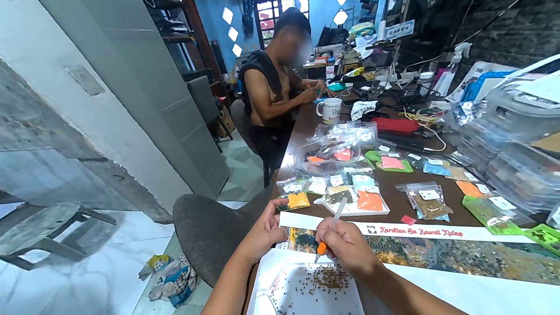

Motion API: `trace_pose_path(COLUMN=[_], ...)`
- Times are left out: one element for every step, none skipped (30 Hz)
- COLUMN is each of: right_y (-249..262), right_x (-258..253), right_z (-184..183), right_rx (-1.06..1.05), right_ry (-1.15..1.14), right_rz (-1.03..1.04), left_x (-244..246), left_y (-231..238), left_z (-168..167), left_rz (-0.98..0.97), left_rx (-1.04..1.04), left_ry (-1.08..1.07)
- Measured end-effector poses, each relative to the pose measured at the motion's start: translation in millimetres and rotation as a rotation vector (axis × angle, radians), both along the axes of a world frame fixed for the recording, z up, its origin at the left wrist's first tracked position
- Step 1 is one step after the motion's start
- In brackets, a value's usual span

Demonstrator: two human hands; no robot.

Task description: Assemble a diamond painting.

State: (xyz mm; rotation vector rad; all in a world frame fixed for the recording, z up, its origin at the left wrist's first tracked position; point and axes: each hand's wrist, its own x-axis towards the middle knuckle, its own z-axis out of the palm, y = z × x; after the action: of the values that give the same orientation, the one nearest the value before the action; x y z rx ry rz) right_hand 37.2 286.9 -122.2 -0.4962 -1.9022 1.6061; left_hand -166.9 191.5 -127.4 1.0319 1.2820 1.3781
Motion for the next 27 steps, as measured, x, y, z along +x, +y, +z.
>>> trace_pose_path(right_y=[0,0,0,1,1,1,1,2,2,2,3,3,4,4,4,4,4,4,4,5,5,6,7,8,8,9,10], right_x=[0,0,0,0,0,0,0,0,0,0,0,0,1,1,1,1,1,1,1,1,1,2,2,3,3,4,5], right_z=[0,0,1,1,1,1,1,2,2,3,3,3,3,4,5,6,7,7,8,9,11,12,13,15,17,19,20], right_rx=[-0.004,-0.008,-0.013,-0.013,-0.016,-0.023,-0.032,-0.038,-0.042,-0.046,-0.048,-0.051,-0.054,-0.059,-0.066,-0.072,-0.076,-0.081,-0.084,-0.091,-0.099,-0.103,-0.105,-0.109,-0.113,-0.113,-0.116], right_ry=[0.003,0.004,0.005,0.007,0.009,0.008,0.007,0.004,0.000,-0.003,-0.003,-0.004,-0.006,-0.006,-0.007,-0.008,-0.007,-0.005,-0.003,-0.004,-0.006,-0.010,-0.013,-0.014,-0.016,-0.016,-0.015], right_rz=[-0.005,-0.008,-0.009,-0.012,-0.017,-0.020,-0.024,-0.030,-0.035,-0.038,-0.040,-0.042,-0.046,-0.051,-0.055,-0.056,-0.056,-0.058,-0.063,-0.067,-0.071,-0.077,-0.083,-0.090,-0.100,-0.109,-0.118], left_x=[-1,-3,-4,-5,-5,-5,-4,-4,-4,-3,-3,-3,-3,-3,-3,-3,-2,-2,-2,-2,-2,-3,-3,-3,-3,-2,-2], left_y=[0,-1,-1,-1,-1,-1,-1,-1,-1,-1,-1,-1,-1,-1,-1,-1,-1,-1,-1,-1,-1,-1,0,0,0,0,0], left_z=[0,0,0,-1,-1,-1,-1,-1,-1,-1,-1,-1,-1,-2,-2,-2,-1,-1,-1,-1,-1,-2,-2,-3,-3,-2,-2], left_rz=[-0.016,-0.029,-0.043,-0.055,-0.061,-0.061,-0.058,-0.055,-0.049,-0.046,-0.044,-0.041,-0.038,-0.037,-0.034,-0.026,-0.018,-0.012,-0.009,-0.008,-0.008,-0.013,-0.012,-0.009,-0.008,-0.006,-0.004], left_rx=[-0.015,-0.031,-0.042,-0.049,-0.054,-0.057,-0.054,-0.046,-0.037,-0.029,-0.027,-0.029,-0.032,-0.032,-0.034,-0.035,-0.036,-0.037,-0.038,-0.040,-0.041,-0.039,-0.034,-0.031,-0.031,-0.033,-0.035], left_ry=[-0.025,-0.041,-0.055,-0.064,-0.067,-0.067,-0.067,-0.063,-0.054,-0.049,-0.046,-0.045,-0.047,-0.044,-0.039,-0.035,-0.034,-0.030,-0.028,-0.026,-0.026,-0.028,-0.032,-0.036,-0.037,-0.034,-0.034])
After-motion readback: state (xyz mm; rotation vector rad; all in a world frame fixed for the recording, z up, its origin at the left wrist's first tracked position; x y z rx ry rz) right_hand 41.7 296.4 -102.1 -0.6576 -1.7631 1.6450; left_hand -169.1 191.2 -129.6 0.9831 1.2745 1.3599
